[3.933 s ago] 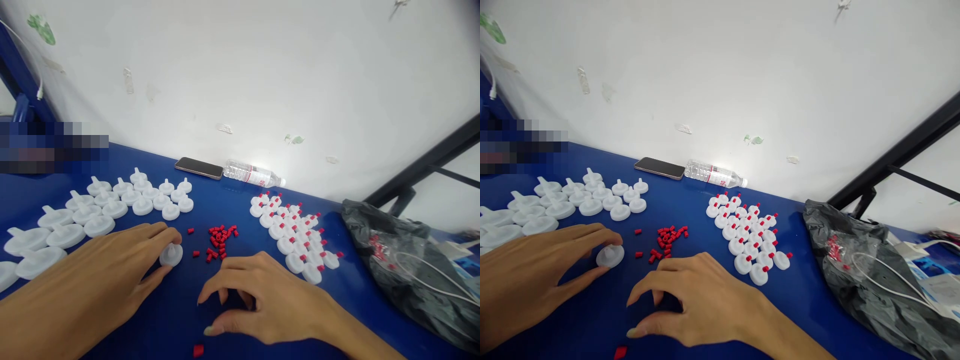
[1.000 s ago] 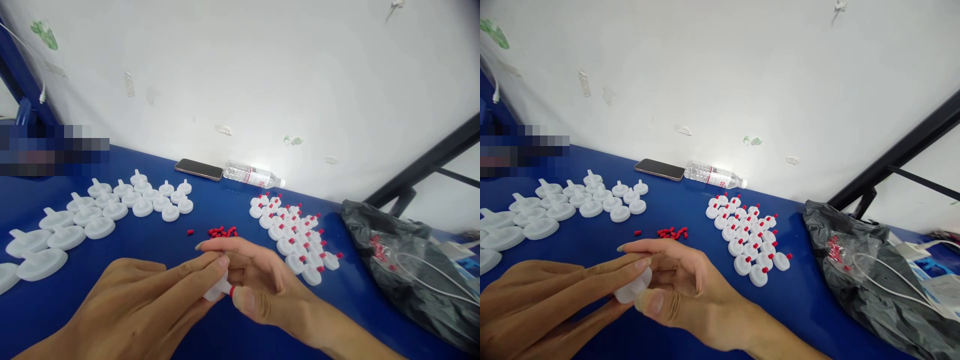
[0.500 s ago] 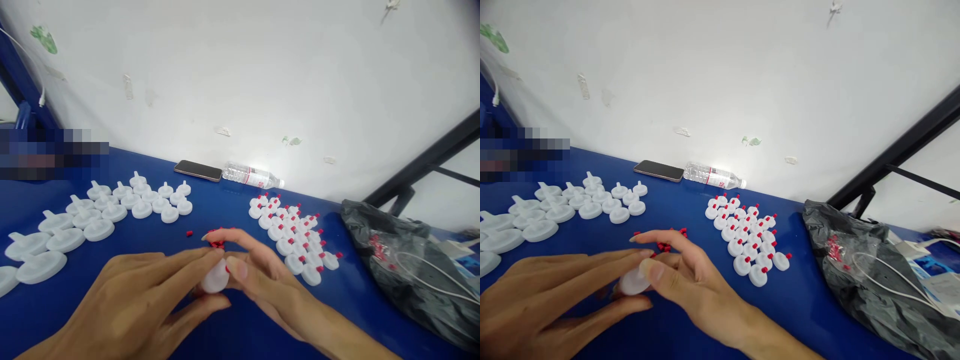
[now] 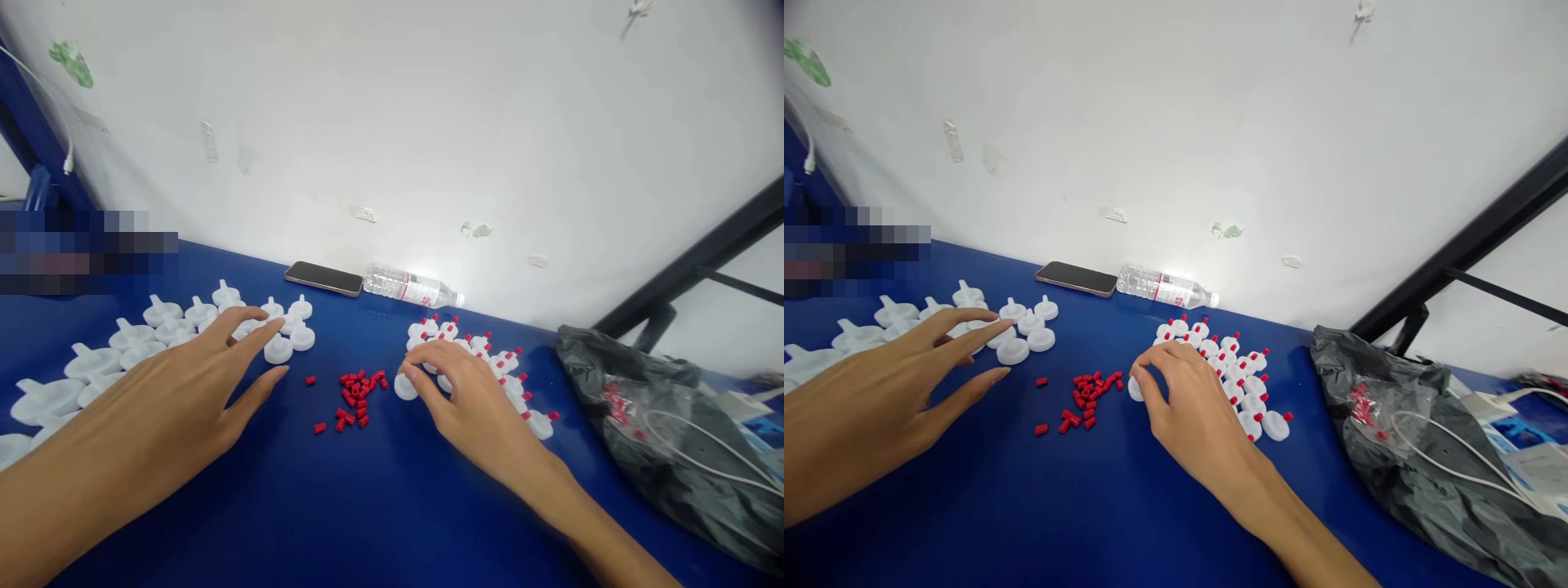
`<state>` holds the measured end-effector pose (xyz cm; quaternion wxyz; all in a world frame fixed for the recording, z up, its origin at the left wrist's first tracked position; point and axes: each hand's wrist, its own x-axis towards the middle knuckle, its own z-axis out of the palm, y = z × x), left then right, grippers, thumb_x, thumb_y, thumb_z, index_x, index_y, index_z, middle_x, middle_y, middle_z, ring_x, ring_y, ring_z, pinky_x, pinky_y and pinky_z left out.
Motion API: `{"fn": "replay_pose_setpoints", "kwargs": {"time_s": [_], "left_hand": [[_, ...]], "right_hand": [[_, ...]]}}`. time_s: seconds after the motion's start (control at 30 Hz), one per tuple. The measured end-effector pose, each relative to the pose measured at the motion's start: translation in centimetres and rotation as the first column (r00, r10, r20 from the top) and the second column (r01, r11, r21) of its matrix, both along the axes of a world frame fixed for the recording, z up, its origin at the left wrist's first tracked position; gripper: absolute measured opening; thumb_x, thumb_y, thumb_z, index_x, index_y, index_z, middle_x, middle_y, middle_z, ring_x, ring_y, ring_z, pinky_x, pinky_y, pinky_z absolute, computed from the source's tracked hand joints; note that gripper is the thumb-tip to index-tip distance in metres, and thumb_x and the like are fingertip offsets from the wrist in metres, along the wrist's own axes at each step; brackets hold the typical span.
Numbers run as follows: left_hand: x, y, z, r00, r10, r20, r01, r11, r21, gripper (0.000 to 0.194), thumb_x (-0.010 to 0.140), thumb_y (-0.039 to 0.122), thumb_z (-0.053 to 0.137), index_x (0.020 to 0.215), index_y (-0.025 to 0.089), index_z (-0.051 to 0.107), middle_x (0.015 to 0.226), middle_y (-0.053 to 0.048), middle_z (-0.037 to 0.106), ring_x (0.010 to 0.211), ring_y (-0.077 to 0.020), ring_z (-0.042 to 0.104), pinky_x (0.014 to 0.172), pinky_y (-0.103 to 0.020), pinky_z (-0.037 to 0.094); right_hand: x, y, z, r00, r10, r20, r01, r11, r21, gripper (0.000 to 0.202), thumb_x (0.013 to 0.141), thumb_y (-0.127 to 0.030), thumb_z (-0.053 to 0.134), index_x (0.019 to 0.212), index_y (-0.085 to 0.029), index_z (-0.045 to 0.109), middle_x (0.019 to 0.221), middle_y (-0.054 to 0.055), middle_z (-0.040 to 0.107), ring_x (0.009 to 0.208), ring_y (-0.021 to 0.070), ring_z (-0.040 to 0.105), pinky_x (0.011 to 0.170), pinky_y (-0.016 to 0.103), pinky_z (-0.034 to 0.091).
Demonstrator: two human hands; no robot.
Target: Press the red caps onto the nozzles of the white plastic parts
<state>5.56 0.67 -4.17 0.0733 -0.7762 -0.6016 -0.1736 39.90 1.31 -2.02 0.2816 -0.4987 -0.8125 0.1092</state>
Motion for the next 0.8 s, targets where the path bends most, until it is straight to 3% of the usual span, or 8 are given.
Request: {"fn": "replay_pose_setpoints", "kwargs": {"time_s": [0.07, 0.13, 0.2, 0.27, 0.43, 0.67, 0.8], "left_hand": [[-0.1, 0.0, -0.3, 1.000, -0.028, 0.003, 0.028, 0.999, -0.014, 0.089, 0.125, 0.066, 0.013, 0.175, 0.015, 0.065, 0.178, -0.024, 0.068, 0.136, -0.0515, 0.087, 0.106, -0.073, 0.077], [-0.1, 0.0, -0.5, 0.999, -0.049, 0.006, 0.049, 0.998, -0.028, 0.089, 0.124, 0.065, 0.012, 0.173, 0.014, 0.067, 0.177, -0.023, 0.071, 0.141, -0.0513, 0.085, 0.111, -0.075, 0.075], [-0.1, -0.1, -0.5, 0.999, -0.053, 0.011, 0.053, 0.998, -0.037, 0.083, 0.125, 0.063, 0.016, 0.171, 0.020, 0.070, 0.173, -0.019, 0.076, 0.144, -0.0492, 0.084, 0.115, -0.074, 0.074], [0.1, -0.2, -0.2, 0.999, -0.045, 0.017, 0.046, 0.998, -0.039, 0.075, 0.127, 0.060, 0.019, 0.170, 0.026, 0.071, 0.170, -0.014, 0.079, 0.145, -0.0473, 0.084, 0.114, -0.072, 0.075], [0.3, 0.0, 0.2, 1.000, -0.027, -0.010, 0.026, 0.999, -0.041, 0.079, 0.125, 0.050, 0.011, 0.174, 0.025, 0.067, 0.184, -0.019, 0.066, 0.154, -0.0514, 0.079, 0.111, -0.077, 0.076], [-0.9, 0.2, -0.9, 0.994, -0.080, -0.073, 0.074, 0.994, -0.076, 0.074, 0.127, 0.037, 0.012, 0.177, 0.022, 0.064, 0.183, -0.019, 0.067, 0.168, -0.0447, 0.070, 0.130, -0.073, 0.067], [-1.1, 0.0, -1.1, 0.989, -0.099, -0.113, 0.088, 0.991, -0.103, 0.071, 0.125, 0.023, 0.016, 0.171, 0.023, 0.070, 0.171, -0.017, 0.076, 0.157, -0.0462, 0.077, 0.136, -0.081, 0.059]], "right_hand": [[0.3, 0.1, -0.2, 0.996, -0.020, 0.084, 0.020, 1.000, 0.000, 0.029, 0.121, -0.024, 0.061, 0.107, -0.026, 0.087, 0.116, 0.010, 0.094, 0.113, 0.0336, 0.090, 0.106, 0.049, 0.070], [0.6, 0.2, -0.3, 0.990, -0.063, 0.127, 0.058, 0.997, 0.041, 0.028, 0.117, -0.019, 0.062, 0.118, -0.024, 0.089, 0.122, 0.013, 0.096, 0.116, 0.0361, 0.091, 0.104, 0.051, 0.071], [0.7, 0.2, -0.3, 0.987, -0.091, 0.133, 0.075, 0.990, 0.120, 0.037, 0.113, -0.013, 0.060, 0.137, -0.019, 0.088, 0.134, 0.017, 0.094, 0.124, 0.0381, 0.090, 0.106, 0.054, 0.072], [0.4, 0.1, -0.4, 0.989, -0.060, 0.136, 0.035, 0.984, 0.177, 0.042, 0.113, -0.010, 0.057, 0.143, -0.018, 0.086, 0.137, 0.018, 0.093, 0.128, 0.0377, 0.088, 0.110, 0.056, 0.071], [-0.9, -0.3, -1.5, 0.970, 0.087, 0.228, -0.124, 0.980, 0.158, 0.026, 0.120, -0.013, 0.068, 0.126, -0.021, 0.092, 0.123, 0.013, 0.094, 0.124, 0.0354, 0.085, 0.117, 0.056, 0.068], [-1.2, 0.0, -2.7, 0.952, 0.082, 0.295, -0.147, 0.968, 0.203, 0.020, 0.121, -0.013, 0.076, 0.117, -0.022, 0.094, 0.114, 0.012, 0.094, 0.113, 0.0339, 0.085, 0.115, 0.053, 0.067], [-1.3, -0.2, -2.3, 0.948, 0.093, 0.303, -0.154, 0.971, 0.185, 0.019, 0.120, -0.012, 0.078, 0.112, -0.022, 0.091, 0.110, 0.010, 0.093, 0.108, 0.0330, 0.085, 0.113, 0.052, 0.066]]}}
